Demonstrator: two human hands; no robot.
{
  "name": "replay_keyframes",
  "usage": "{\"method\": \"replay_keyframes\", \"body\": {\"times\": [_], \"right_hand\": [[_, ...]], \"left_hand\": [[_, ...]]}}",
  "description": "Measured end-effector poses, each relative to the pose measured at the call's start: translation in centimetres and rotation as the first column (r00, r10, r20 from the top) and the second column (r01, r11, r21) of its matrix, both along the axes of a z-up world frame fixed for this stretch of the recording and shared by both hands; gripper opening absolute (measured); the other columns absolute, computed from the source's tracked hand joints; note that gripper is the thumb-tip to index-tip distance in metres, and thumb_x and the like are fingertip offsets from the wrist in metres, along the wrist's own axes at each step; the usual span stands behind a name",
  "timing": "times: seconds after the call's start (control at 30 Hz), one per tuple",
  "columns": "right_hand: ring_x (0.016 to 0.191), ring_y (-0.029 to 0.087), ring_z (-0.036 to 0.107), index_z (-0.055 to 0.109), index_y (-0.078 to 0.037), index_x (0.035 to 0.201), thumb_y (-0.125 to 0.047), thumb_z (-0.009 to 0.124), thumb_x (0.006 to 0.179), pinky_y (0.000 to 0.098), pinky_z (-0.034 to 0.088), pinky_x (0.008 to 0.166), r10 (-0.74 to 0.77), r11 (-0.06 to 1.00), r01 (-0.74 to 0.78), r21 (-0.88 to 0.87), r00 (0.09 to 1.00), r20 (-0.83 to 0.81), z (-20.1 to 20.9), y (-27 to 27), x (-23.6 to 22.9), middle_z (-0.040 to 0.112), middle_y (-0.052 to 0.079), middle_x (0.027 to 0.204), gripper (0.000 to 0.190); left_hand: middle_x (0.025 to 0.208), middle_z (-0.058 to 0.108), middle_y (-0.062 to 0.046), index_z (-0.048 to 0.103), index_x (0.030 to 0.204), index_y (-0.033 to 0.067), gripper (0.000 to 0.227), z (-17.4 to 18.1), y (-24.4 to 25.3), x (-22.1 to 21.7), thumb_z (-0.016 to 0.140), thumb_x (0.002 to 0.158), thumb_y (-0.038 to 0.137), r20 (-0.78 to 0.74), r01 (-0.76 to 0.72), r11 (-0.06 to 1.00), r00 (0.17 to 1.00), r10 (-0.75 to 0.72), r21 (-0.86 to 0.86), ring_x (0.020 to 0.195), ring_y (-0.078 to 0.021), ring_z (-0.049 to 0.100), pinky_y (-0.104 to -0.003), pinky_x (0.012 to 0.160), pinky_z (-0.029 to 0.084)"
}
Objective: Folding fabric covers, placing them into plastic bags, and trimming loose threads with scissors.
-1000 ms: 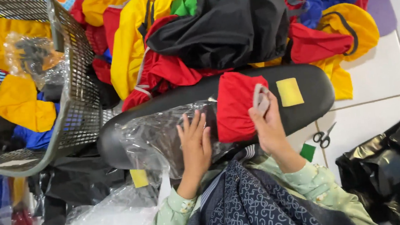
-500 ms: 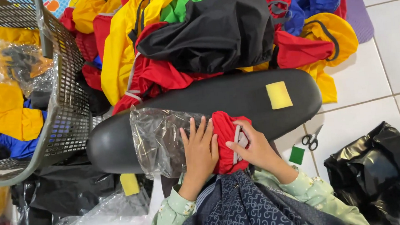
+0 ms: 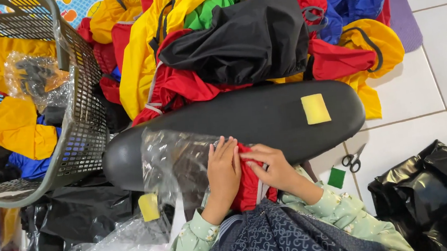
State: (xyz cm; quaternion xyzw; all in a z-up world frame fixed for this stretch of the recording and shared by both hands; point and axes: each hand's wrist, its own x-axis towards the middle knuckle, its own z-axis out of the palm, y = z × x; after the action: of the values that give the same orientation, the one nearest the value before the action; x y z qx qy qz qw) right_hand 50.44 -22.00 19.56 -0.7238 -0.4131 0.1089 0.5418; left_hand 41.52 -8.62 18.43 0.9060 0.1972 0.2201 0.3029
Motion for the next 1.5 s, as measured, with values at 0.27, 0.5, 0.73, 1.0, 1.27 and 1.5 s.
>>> {"method": "replay_keyframes", "body": {"times": [0.27,0.5,0.73,1.0,1.27,1.5], "right_hand": [[0.07,0.019,0.067,0.083,-0.016,0.113,-0.005,0.069,0.089,0.0311,0.057,0.067,-0.164,0.986,0.164,0.01,0.986,0.008,-0.6,-0.3,-1.1,0.074,0.004,0.092,0.03],[0.065,0.023,0.067,0.084,-0.012,0.105,-0.006,0.071,0.087,0.0321,0.056,0.06,-0.186,0.98,0.184,0.07,0.982,0.022,0.1,0.2,-1.7,0.075,0.007,0.087,0.024],[0.069,0.024,0.072,0.084,-0.011,0.103,-0.009,0.072,0.087,0.0331,0.058,0.061,-0.206,0.977,0.202,0.065,0.977,0.055,3.4,-0.7,-2.0,0.077,0.007,0.089,0.02],[0.077,0.034,0.07,0.075,0.002,0.103,0.002,0.066,0.091,0.0387,0.061,0.072,-0.101,0.991,0.137,0.007,0.691,0.715,0.7,-2.1,-1.9,0.072,0.019,0.092,0.015],[0.081,0.033,0.074,0.078,-0.004,0.099,-0.007,0.069,0.092,0.0397,0.06,0.069,-0.305,0.942,0.336,0.01,0.841,0.446,-3.9,-1.6,-0.9,0.076,0.012,0.09,0.011],[0.127,0.035,0.06,0.063,-0.009,0.14,-0.029,0.063,0.1,0.0449,0.048,0.109,-0.149,0.934,0.254,-0.251,0.916,0.373,1.5,-3.5,-1.2,0.063,0.021,0.138,0.045]], "left_hand": [[0.12,0.073,-0.018,0.075,0.112,-0.0009,0.041,2.3,0.6,-2.8,0.083,0.089,0.032,0.088,-0.107,0.989,0.991,0.099,0.102,0.12,-0.0363,0.067,-0.039,0.107,0.051],[0.093,0.08,-0.013,0.081,0.097,0.0019,0.011,1.7,0.8,-2.8,0.077,0.092,0.011,0.155,-0.031,0.972,0.986,0.068,-0.233,0.1,-0.0366,0.076,-0.042,0.094,0.058],[0.108,0.08,-0.01,0.081,0.103,0.0075,0.011,5.0,-0.2,0.5,0.074,0.094,0.011,0.381,0.073,0.974,0.924,0.014,-0.213,0.109,-0.0332,0.075,-0.042,0.103,0.053],[0.113,0.08,-0.006,0.081,0.103,0.0128,0.012,4.2,0.0,2.0,0.075,0.093,0.014,0.382,0.306,0.905,0.906,-0.182,-0.294,0.117,-0.0309,0.072,-0.043,0.11,0.045],[0.122,0.077,-0.005,0.079,0.112,0.0131,0.017,1.4,0.4,0.1,0.073,0.096,0.016,0.396,0.284,0.943,0.857,-0.33,0.172,0.121,-0.0307,0.07,-0.049,0.11,0.046],[0.143,0.062,-0.013,0.069,0.127,0.007,0.032,1.0,1.0,-4.8,0.071,0.1,0.022,0.206,0.263,0.952,0.934,-0.292,0.157,0.139,-0.0412,0.053,-0.059,0.115,0.041]]}}
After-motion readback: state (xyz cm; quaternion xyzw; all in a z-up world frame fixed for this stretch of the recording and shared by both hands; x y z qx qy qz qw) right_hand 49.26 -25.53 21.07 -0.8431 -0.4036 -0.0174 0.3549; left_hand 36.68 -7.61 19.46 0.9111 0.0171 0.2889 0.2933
